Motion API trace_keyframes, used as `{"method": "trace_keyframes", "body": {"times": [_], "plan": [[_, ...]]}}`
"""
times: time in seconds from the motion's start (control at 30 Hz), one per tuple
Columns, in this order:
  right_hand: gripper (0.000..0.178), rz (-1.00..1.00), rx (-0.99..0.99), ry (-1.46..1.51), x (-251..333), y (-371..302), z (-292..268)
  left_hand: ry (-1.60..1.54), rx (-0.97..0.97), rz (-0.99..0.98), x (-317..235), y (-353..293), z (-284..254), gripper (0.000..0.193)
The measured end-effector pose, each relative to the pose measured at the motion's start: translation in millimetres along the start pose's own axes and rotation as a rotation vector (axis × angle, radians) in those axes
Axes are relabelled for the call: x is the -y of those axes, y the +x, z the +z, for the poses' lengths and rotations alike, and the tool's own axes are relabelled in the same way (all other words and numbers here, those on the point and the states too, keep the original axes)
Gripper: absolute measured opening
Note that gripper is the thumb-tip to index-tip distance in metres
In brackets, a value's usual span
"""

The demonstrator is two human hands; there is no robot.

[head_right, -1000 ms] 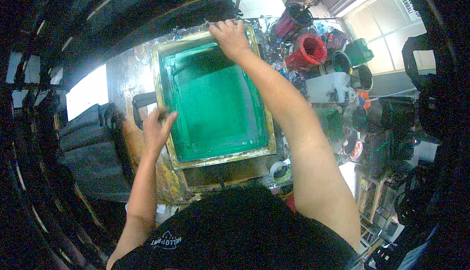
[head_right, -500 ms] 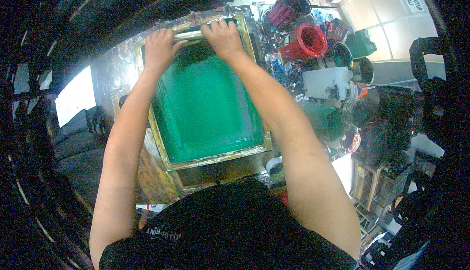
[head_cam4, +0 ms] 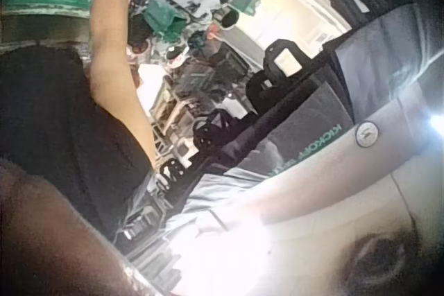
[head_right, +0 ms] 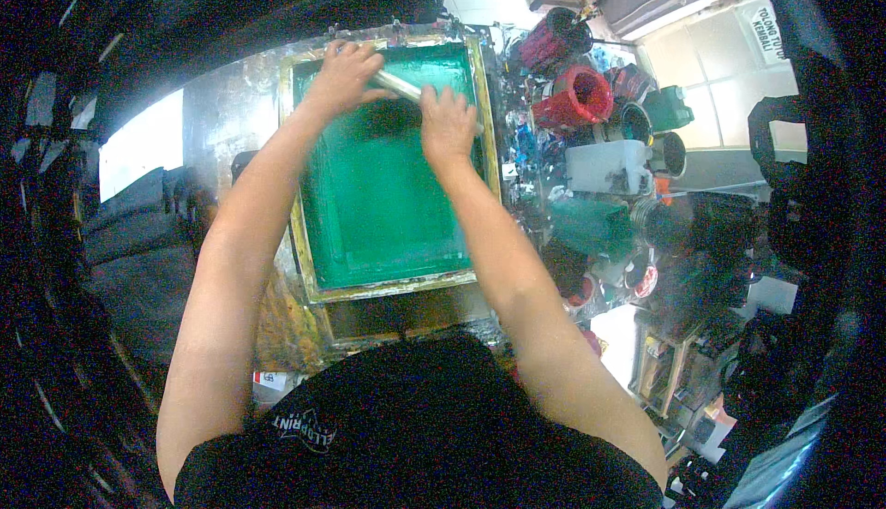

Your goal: The person uses a squeegee to spread ink across a screen printing frame onto a bag, lifts the frame, and moves the bag to a stack.

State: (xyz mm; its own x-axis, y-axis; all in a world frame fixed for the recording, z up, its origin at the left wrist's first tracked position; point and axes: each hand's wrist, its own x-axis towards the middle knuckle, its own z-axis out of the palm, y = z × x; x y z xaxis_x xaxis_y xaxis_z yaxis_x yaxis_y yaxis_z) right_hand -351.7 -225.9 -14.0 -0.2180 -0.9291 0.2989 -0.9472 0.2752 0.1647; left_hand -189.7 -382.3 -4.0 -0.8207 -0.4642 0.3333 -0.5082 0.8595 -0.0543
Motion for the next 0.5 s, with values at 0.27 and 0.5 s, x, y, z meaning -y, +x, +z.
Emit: {"method": "trace_keyframes", "body": {"times": [0.27, 0.5], "plan": [[0.027, 0.213, 0.289, 0.075, 28, -45, -37, -0.133, 0.289, 0.208, -5, 6, -24, 0.085], [0.028, -0.114, 0.102, 0.221, -12, 2, -39, -0.032, 0.08, -0.006, -1, -17, -46, 0.058]]}}
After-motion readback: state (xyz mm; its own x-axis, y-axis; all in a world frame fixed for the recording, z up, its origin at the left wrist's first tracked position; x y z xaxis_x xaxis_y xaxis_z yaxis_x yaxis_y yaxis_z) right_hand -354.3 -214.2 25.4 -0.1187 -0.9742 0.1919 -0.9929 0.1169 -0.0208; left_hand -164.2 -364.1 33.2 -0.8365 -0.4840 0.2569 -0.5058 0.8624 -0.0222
